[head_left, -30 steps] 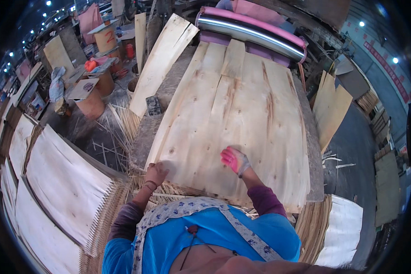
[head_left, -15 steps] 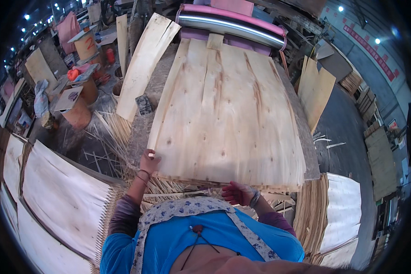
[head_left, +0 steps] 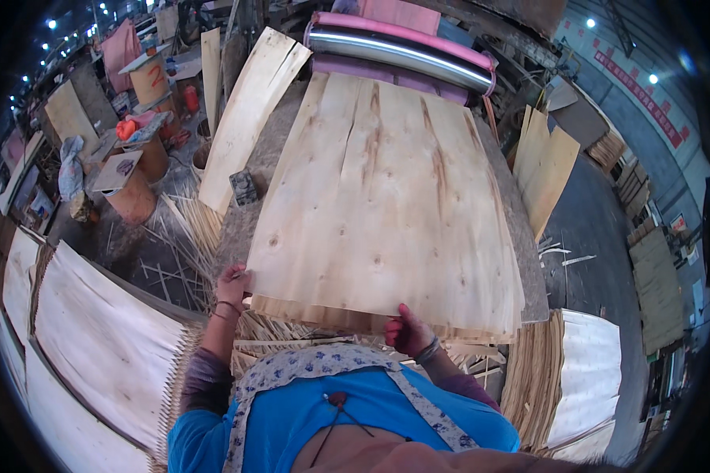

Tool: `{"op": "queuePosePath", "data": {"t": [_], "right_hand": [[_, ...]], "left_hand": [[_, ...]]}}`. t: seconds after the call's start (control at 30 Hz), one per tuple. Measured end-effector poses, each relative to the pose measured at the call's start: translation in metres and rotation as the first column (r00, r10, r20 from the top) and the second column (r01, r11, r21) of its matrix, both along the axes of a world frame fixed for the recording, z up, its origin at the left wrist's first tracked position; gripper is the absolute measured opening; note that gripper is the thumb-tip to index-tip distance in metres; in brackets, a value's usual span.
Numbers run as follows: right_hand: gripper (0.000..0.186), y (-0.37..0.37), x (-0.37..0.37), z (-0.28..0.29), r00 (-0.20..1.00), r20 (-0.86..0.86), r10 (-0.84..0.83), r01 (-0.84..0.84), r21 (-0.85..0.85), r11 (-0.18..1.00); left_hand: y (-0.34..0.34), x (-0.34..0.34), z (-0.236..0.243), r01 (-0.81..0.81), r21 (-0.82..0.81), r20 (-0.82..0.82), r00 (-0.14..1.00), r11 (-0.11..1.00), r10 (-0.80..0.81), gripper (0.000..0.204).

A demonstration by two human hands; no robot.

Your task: The person collects thin wood sheets from a roller machine and stacks them by hand. The person then carries the stack of wood sheets and places it onto a pile on the floor.

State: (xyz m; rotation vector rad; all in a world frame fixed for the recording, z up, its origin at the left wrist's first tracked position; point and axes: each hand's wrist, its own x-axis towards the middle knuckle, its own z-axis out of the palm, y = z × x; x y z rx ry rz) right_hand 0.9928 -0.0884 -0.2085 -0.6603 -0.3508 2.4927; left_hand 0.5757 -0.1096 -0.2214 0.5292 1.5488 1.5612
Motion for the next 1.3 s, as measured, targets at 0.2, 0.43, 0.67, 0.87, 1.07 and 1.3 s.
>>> {"op": "queuePosePath", "data": {"t": [0.2,0.43,0.67,0.87,1.07,1.3], "right_hand": [[0.042,0.107,-0.011,-0.012,0.951,0.275,-0.139,0.111,0.116,0.987],[0.029,0.238,-0.033,-0.018,0.935,0.25,-0.251,0.24,0.074,0.968],[0.024,0.331,-0.082,-0.02,0.887,0.056,-0.459,0.449,0.135,0.883],[0.02,0.307,-0.095,-0.058,0.899,-0.084,-0.43,0.436,0.274,0.857],[0.028,0.179,-0.061,-0.033,0.981,0.066,-0.185,0.163,0.252,0.954],[0.041,0.041,-0.017,0.003,0.921,0.124,0.369,-0.383,0.114,0.917]], "left_hand": [[-0.001,0.018,-0.006,0.025,-0.065,0.043,0.999,0.998,-0.022,0.03],[-0.02,0.03,-0.013,0.029,-0.16,0.009,1.0,0.987,-0.028,0.033],[-0.018,0.014,-0.076,-0.075,-0.09,-0.525,0.851,0.993,0.017,0.03],[-0.009,0.032,-0.06,-0.114,-0.233,-0.852,0.503,0.966,-0.146,0.045],[-0.004,0.03,-0.055,-0.251,-0.246,-0.927,0.344,0.936,-0.151,0.041],[0.015,-0.016,-0.04,0.108,-0.142,-0.589,0.79,0.984,-0.171,0.034]]}}
